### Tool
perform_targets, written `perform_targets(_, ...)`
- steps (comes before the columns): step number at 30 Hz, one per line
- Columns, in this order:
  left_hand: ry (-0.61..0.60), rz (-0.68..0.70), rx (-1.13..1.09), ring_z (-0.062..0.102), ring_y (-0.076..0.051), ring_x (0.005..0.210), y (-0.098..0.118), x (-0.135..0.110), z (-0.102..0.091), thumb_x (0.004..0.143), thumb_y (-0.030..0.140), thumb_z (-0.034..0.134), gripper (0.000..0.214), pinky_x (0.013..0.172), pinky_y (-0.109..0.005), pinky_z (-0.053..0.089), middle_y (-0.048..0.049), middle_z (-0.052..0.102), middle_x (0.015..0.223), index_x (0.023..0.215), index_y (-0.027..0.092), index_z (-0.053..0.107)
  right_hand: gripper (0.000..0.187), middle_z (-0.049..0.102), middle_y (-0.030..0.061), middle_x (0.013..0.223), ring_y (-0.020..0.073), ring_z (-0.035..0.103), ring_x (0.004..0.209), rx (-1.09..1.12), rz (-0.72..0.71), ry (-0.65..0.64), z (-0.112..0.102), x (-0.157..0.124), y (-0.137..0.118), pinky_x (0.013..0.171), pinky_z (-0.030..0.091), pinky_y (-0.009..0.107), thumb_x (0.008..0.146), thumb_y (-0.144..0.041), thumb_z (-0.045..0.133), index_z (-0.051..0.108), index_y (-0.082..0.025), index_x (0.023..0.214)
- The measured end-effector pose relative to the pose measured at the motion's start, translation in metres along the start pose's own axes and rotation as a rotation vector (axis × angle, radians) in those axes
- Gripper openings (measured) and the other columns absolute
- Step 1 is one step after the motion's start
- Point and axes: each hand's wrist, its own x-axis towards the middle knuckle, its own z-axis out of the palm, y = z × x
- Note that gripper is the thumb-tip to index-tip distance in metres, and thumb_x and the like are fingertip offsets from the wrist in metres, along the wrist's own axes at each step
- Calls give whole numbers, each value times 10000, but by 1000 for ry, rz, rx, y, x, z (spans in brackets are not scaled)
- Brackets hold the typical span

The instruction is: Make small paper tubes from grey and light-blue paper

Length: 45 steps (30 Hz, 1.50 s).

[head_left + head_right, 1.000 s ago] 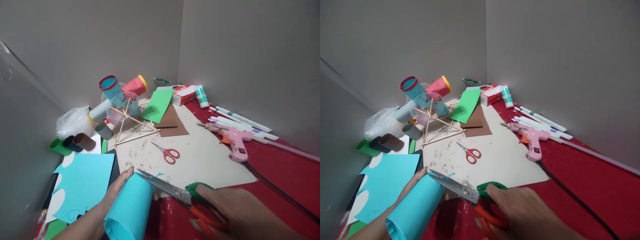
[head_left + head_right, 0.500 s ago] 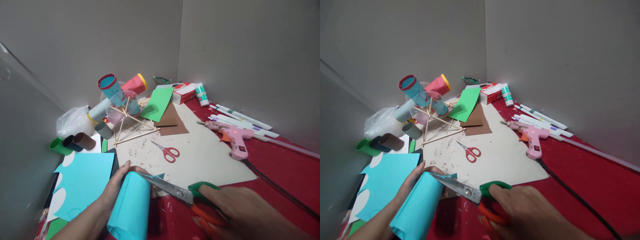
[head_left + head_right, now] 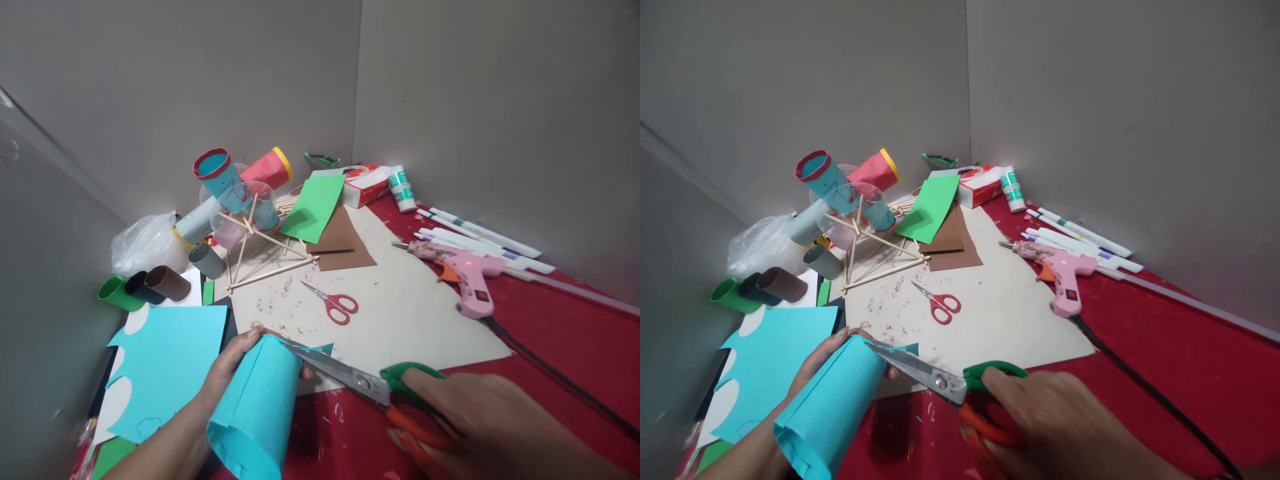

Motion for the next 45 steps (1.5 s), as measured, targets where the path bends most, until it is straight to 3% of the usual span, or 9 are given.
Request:
perform_targets(7, 93, 51, -6, 722, -277, 822, -2, 2, 4, 848, 433, 626, 327, 832, -356, 528, -135, 764, 811, 856, 114, 702, 219, 621, -50, 593, 159, 561, 416, 22, -20, -1, -5, 2, -2, 425, 308, 269, 739, -180, 657, 458, -257, 789)
perform_targets(16, 30, 61, 79, 731, -269, 794, -1, 2, -2, 891, 432, 561, 383, 793, -340, 542, -182, 759, 798, 829, 79, 696, 208, 619, -47, 585, 152, 542, 411, 33, -3, -10, -5, 1, 0, 425, 283, 270, 736, -187, 654, 457, -252, 739)
perform_targets(26, 50, 46, 138, 732, -291, 750, -1, 3, -6, 872, 419, 601, 370, 732, -357, 557, -180, 754, 765, 807, 71, 708, 216, 599, -49, 567, 151, 516, 396, 22, -21, -14, -8, 1, 3, 432, 254, 279, 746, -201, 663, 456, -257, 722)
perform_targets(32, 41, 27, 181, 716, -283, 715, 2, 2, -4, 875, 436, 586, 388, 711, -357, 548, -162, 740, 720, 824, 78, 727, 193, 620, -49, 595, 155, 558, 433, 84, 61, -165, -8, -3, 3, 429, 260, 271, 767, -199, 649, 464, -255, 768)
perform_targets(41, 186, 74, 280, 656, -193, 667, -1, 0, -2, 801, 450, 676, 378, 679, -250, 501, -104, 729, 715, 800, 82, 760, 214, 617, -31, 627, 168, 558, 462, 110, 96, -187, -14, 2, -4, 436, 249, 279, 758, -231, 659, 447, -256, 762)
perform_targets(45, 94, 36, 234, 686, -227, 717, 4, -2, 5, 838, 447, 642, 384, 733, -285, 522, -114, 739, 734, 827, 81, 759, 215, 612, -40, 625, 157, 547, 456, 117, 85, -188, -17, 3, -5, 433, 258, 280, 784, -237, 650, 438, -255, 754)
